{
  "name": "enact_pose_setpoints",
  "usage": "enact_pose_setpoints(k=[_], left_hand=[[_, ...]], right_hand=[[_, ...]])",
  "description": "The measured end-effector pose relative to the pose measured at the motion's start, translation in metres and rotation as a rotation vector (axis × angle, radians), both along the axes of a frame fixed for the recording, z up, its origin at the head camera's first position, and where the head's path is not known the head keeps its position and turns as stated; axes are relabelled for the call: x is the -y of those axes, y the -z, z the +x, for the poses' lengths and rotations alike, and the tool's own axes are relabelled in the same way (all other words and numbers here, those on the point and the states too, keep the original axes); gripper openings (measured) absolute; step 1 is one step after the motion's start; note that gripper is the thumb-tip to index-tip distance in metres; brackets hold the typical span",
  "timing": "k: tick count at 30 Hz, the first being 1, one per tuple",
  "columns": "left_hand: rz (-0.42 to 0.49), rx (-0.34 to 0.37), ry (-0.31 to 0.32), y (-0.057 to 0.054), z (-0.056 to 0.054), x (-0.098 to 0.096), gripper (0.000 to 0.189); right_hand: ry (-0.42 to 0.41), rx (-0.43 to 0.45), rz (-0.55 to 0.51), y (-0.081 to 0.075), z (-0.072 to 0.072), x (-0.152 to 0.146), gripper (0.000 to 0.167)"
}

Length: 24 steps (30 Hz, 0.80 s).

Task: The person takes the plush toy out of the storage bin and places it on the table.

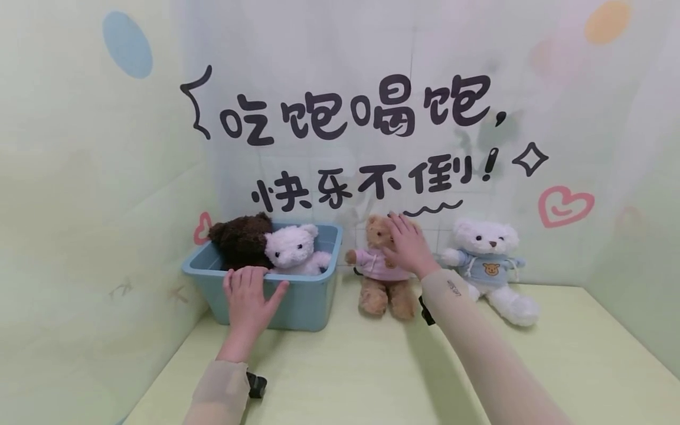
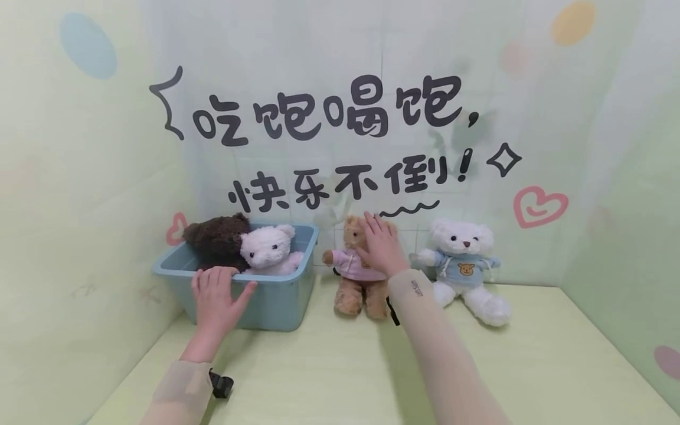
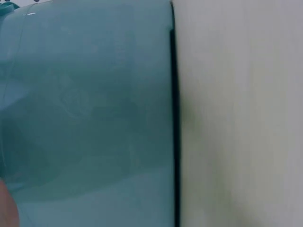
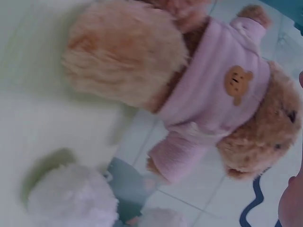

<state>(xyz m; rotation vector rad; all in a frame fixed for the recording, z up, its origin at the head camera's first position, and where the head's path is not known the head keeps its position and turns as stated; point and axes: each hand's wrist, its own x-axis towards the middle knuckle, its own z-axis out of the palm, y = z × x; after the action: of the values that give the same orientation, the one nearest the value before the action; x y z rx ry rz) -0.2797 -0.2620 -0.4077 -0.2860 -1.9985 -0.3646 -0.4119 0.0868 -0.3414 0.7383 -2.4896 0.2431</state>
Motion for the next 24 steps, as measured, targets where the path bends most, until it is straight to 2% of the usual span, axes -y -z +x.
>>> enact_pose_setpoints(k=[5, 10, 14, 17, 24], left_hand=[[-0.071, 0.083, 0.01, -0.013, 0.001, 0.008, 0.063], [-0.203, 0.219, 0.0, -0.033, 0.001, 0.014, 0.051], [-0.274, 0.304, 0.0, -0.042, -0.002, 0.016, 0.046], [-0.288, 0.302, -0.01, -0.041, -0.005, 0.016, 0.049], [-0.264, 0.164, -0.04, -0.034, -0.01, 0.021, 0.06]], right_hand=[[-0.008, 0.022, 0.009, -0.027, 0.001, 0.002, 0.069], [-0.009, 0.027, 0.015, -0.049, -0.001, 0.005, 0.068], [-0.021, 0.029, 0.009, -0.062, -0.001, 0.007, 0.065], [-0.04, 0.032, 0.03, -0.07, 0.002, 0.013, 0.062], [-0.061, 0.067, 0.099, -0.093, 0.012, 0.037, 0.065]])
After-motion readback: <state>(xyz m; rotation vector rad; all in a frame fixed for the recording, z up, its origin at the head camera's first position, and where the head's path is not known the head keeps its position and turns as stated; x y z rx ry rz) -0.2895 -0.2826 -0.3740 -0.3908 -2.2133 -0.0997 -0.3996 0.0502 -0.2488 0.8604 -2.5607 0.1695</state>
